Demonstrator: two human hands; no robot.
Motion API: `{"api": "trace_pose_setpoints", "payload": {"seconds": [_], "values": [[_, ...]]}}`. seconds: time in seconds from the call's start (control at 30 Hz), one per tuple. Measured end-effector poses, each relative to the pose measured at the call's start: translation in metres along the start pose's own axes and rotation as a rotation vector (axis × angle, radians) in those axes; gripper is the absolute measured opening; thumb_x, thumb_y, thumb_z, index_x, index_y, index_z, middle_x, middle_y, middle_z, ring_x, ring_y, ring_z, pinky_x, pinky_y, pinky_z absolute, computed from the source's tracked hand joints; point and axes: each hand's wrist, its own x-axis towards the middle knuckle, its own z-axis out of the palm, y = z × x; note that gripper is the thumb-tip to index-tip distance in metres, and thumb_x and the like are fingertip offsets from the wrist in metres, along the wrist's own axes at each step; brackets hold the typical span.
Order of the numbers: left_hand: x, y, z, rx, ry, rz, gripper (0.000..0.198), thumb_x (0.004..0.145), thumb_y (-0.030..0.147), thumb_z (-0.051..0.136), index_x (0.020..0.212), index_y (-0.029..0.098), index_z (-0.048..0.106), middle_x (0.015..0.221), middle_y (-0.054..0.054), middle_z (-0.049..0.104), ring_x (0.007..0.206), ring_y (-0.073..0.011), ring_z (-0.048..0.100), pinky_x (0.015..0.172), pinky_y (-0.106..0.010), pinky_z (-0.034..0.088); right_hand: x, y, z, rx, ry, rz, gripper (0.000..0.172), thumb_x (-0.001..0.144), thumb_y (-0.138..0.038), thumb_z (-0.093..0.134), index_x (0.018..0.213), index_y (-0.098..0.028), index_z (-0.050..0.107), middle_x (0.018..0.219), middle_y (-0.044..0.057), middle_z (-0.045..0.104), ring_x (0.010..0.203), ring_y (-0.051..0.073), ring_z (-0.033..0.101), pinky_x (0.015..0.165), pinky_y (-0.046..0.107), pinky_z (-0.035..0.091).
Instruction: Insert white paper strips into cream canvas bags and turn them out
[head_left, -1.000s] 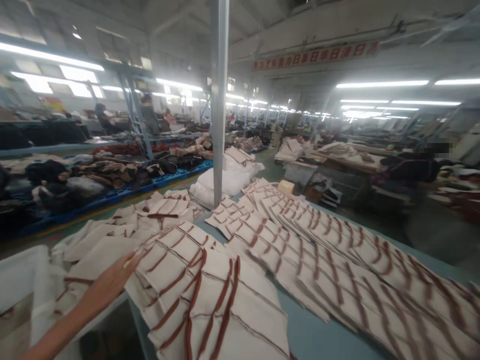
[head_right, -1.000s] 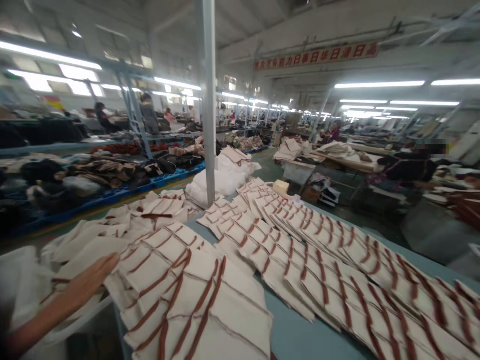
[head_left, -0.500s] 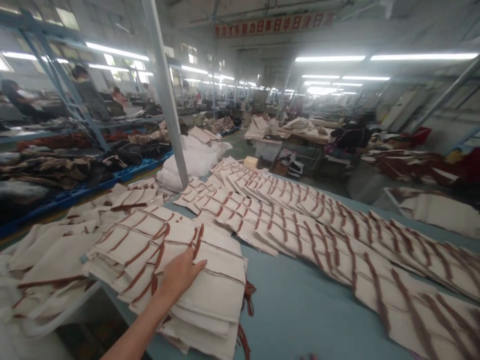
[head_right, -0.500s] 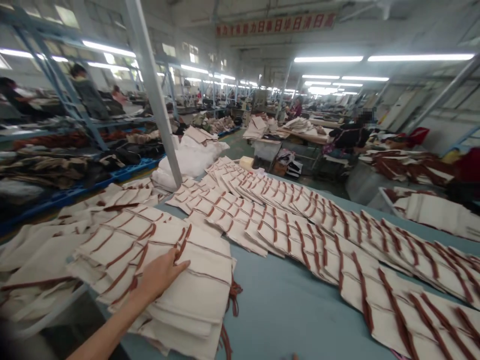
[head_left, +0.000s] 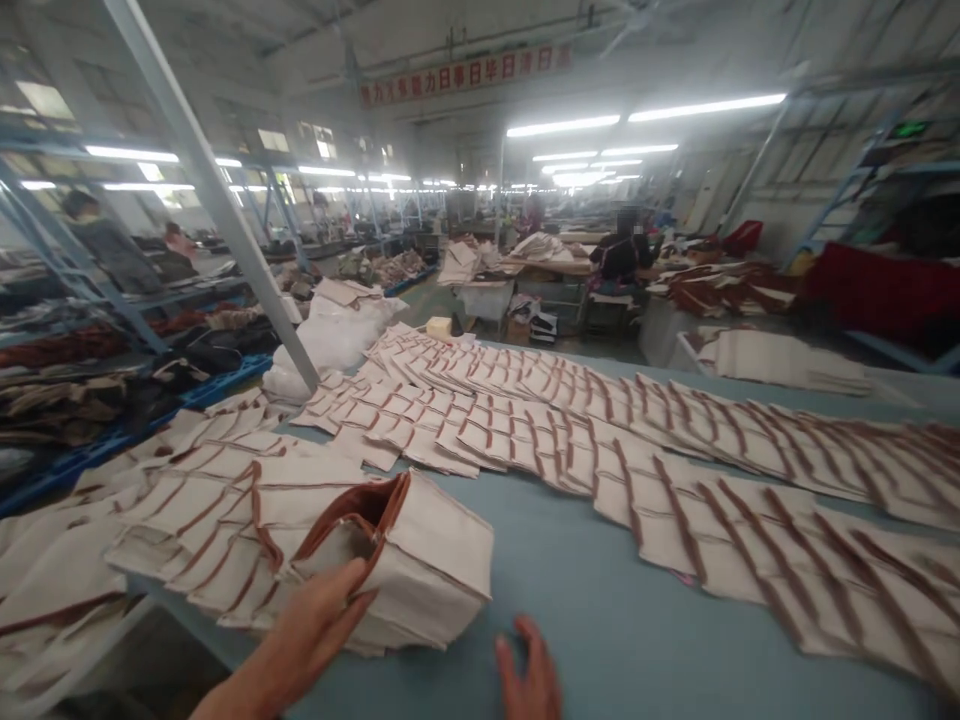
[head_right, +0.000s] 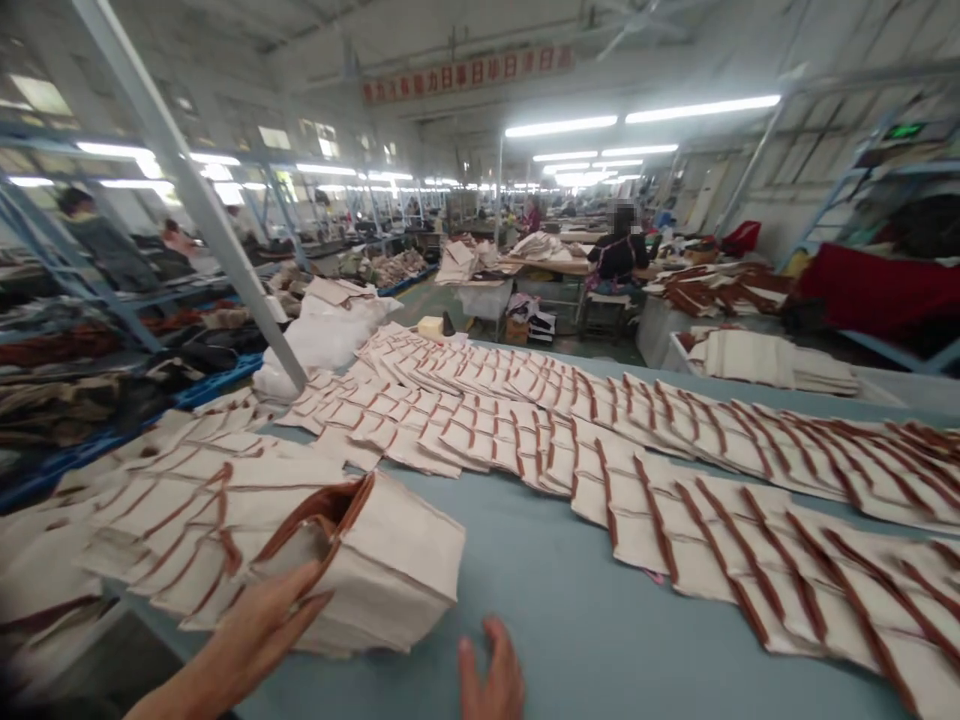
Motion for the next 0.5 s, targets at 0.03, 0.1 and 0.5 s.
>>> {"api": "trace_pose_setpoints", "payload": {"seconds": [0.03,0.1,0.5], "values": [[-0.001,0.013,0.003,-0.014,-0.015,0.032,0.036,0.120,0.049,0.049,0.104,0.026,0.071,0.095,-0.007,0.083,0.088,-0.0266,0.080,0.082,-0.033,0.062,0.004,0.000,-0.013,0.041,-0.017,0.030,0.085,0.098,-0.089,0.054,0.136,-0.016,0.076,0.145,0.027,0.078,0.137,0.047,0.076,0.116,0.059,0.062],[-0.003,0.040,0.009,-0.051,-0.066,0.080,0.029,0.117,0.041,0.057,0.095,0.027,0.071,0.089,-0.003,0.081,0.083,-0.0243,0.078,0.081,-0.030,0.060,0.011,0.000,-0.045,0.105,-0.057,0.075,0.093,0.104,-0.091,0.042,0.152,-0.015,0.066,0.153,0.025,0.074,0.145,0.042,0.072,0.119,0.052,0.060],[-0.030,0.128,0.054,-0.290,-0.176,-0.256,0.033,0.100,0.052,0.077,0.120,0.027,0.087,0.125,-0.009,0.090,0.115,-0.0332,0.083,0.102,-0.035,0.069,0.051,-0.051,-0.144,0.294,-0.836,0.015,0.098,0.080,-0.099,0.074,0.136,-0.018,0.080,0.132,0.018,0.084,0.127,0.043,0.078,0.117,0.057,0.058]]}}
